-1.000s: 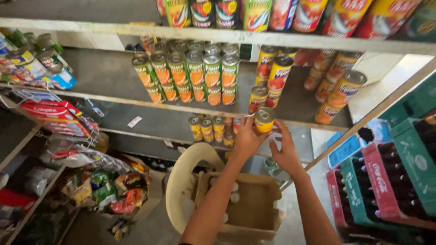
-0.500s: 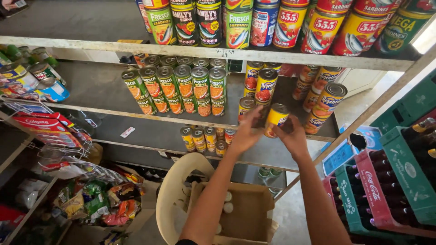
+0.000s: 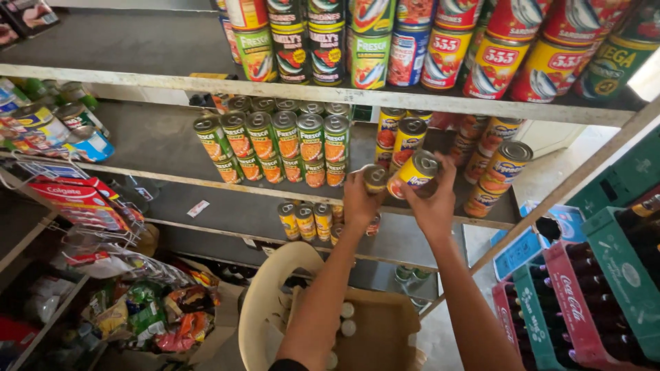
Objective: Stocking canned goods from a cardboard box onto grocery store shelves.
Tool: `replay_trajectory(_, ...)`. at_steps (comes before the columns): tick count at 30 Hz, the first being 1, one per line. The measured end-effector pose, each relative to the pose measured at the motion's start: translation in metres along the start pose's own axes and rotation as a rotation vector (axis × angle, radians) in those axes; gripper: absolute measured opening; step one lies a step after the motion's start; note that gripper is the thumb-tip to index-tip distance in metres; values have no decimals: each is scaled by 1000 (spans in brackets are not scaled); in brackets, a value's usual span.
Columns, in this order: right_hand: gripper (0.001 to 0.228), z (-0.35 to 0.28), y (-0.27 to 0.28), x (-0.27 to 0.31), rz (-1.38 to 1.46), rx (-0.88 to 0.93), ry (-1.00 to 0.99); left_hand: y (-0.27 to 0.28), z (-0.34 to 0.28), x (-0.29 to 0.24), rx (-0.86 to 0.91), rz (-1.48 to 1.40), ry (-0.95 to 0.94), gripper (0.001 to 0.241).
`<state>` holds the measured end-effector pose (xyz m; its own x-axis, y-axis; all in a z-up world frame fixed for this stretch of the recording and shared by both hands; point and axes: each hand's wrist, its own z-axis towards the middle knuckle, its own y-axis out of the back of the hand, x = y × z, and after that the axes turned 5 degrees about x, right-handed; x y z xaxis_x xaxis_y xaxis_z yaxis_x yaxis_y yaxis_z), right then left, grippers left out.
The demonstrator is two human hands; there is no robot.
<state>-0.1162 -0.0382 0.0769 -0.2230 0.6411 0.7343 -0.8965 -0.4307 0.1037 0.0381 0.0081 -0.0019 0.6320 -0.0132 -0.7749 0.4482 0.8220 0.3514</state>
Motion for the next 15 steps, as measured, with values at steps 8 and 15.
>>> replay_trajectory(8,77,26,-45,17,-387,65,9,-9,9,23,159,51,131,72)
replay_trajectory(15,85,28,-49,27,-631,127,136,-4,8,49,496,-601,202,100)
